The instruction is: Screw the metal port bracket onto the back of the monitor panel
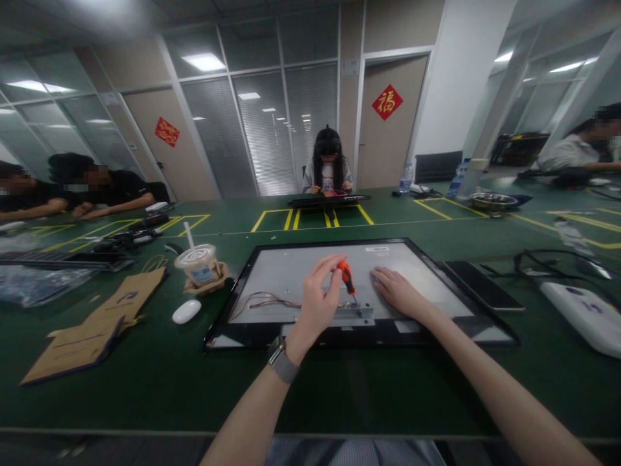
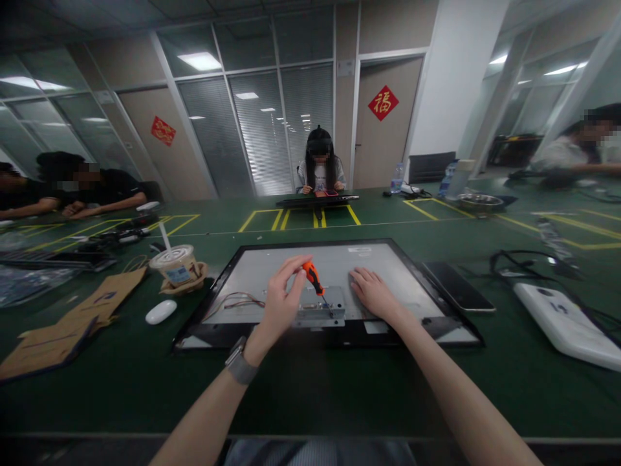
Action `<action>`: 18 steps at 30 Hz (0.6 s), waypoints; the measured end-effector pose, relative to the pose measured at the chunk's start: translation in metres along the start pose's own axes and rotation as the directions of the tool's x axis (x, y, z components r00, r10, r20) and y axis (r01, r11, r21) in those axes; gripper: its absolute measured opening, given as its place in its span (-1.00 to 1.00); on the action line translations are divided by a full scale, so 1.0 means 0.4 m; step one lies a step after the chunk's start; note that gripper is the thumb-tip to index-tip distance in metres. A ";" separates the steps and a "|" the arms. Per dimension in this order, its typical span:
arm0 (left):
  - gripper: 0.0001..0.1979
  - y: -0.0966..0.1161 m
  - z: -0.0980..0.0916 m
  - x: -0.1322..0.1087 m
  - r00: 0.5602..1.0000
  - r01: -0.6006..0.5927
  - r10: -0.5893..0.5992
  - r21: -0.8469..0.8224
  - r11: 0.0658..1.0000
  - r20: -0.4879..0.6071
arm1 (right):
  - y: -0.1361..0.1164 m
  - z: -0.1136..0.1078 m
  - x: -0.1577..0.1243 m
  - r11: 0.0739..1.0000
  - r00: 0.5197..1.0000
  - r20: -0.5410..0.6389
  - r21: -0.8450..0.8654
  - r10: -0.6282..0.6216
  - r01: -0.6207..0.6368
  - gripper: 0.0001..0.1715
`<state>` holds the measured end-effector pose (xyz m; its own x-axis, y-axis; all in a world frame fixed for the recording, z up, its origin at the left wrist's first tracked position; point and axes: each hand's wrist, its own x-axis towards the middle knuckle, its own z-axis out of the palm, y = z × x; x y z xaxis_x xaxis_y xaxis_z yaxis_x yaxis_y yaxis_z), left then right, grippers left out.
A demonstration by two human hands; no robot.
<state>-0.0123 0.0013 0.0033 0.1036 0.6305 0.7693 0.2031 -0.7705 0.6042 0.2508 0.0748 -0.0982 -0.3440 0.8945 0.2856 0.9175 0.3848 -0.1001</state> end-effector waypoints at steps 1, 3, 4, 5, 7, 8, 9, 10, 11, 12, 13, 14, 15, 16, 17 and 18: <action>-0.73 0.000 0.000 0.000 1.000 -0.006 0.006 -0.003 1.000 0.006 | 0.000 0.000 0.000 1.000 1.000 -0.001 0.000 0.000 0.000 -0.45; -0.74 0.000 0.001 0.000 1.000 -0.014 0.014 -0.013 1.000 0.009 | 0.000 0.001 -0.001 1.000 1.000 -0.001 -0.002 0.002 -0.002 -0.44; -0.75 -0.001 0.002 0.000 1.000 -0.015 0.015 -0.016 1.000 0.004 | 0.000 0.002 -0.001 1.000 1.000 -0.001 -0.004 0.004 -0.004 -0.45; -0.76 -0.002 0.002 0.000 1.000 -0.014 0.014 -0.017 1.000 -0.004 | 0.000 0.003 0.000 1.000 1.000 -0.002 -0.005 0.004 -0.004 -0.45; -0.77 -0.004 0.003 0.000 1.000 -0.004 0.003 -0.010 1.000 -0.018 | 0.000 0.005 0.000 1.000 1.000 -0.007 -0.004 0.003 -0.003 -0.45; -0.77 -0.004 0.003 -0.001 1.000 0.005 -0.005 -0.003 1.000 -0.022 | 0.000 0.005 0.001 1.000 1.000 -0.009 -0.004 0.003 -0.003 -0.46; -0.76 -0.005 0.002 -0.001 1.000 0.011 -0.011 0.004 1.000 -0.021 | 0.000 0.005 0.001 1.000 1.000 -0.010 -0.003 0.003 -0.003 -0.46; -0.74 -0.005 0.001 -0.002 1.000 0.016 -0.015 0.011 1.000 -0.015 | -0.001 0.004 0.001 1.000 1.000 -0.007 -0.003 0.003 -0.003 -0.46; -0.71 -0.006 0.001 -0.002 1.000 0.017 -0.017 0.015 1.000 -0.003 | -0.001 0.003 0.001 1.000 1.000 -0.002 -0.004 0.003 -0.003 -0.45; -0.70 -0.007 0.001 -0.003 1.000 0.013 -0.014 0.017 1.000 0.012 | -0.001 0.002 0.001 1.000 1.000 0.005 -0.007 0.003 -0.003 -0.45; -0.69 -0.007 0.002 -0.003 1.000 0.006 -0.007 0.017 1.000 0.025 | -0.002 0.001 0.001 1.000 1.000 0.011 -0.011 0.003 -0.003 -0.45; -0.69 -0.008 0.002 -0.004 0.999 -0.001 0.001 0.015 1.000 0.034 | -0.002 0.001 0.001 1.000 1.000 0.015 -0.015 0.003 -0.003 -0.44; -0.69 -0.009 0.003 -0.004 0.999 -0.009 0.008 0.014 1.000 0.038 | -0.001 0.002 0.002 1.000 1.000 0.016 -0.018 0.003 -0.003 -0.45; -0.70 -0.009 0.004 -0.005 0.999 -0.014 0.013 0.013 1.000 0.038 | -0.001 0.003 0.002 1.000 1.000 0.013 -0.021 0.004 -0.004 -0.45; -0.70 -0.009 0.005 -0.005 0.999 -0.019 0.018 0.013 1.000 0.034 | 0.000 0.005 0.002 1.000 1.000 0.007 -0.022 0.004 -0.004 -0.45; -0.70 -0.009 0.006 -0.005 0.999 -0.020 0.020 0.016 1.000 0.028 | 0.002 0.007 0.002 1.000 1.000 0.001 -0.022 0.001 -0.001 -0.46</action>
<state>-0.0110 0.0031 -0.0009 0.1345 0.6173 0.7751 0.2164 -0.7816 0.5850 0.2506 0.0764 -0.1006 -0.3429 0.8952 0.2847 0.9222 0.3785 -0.0794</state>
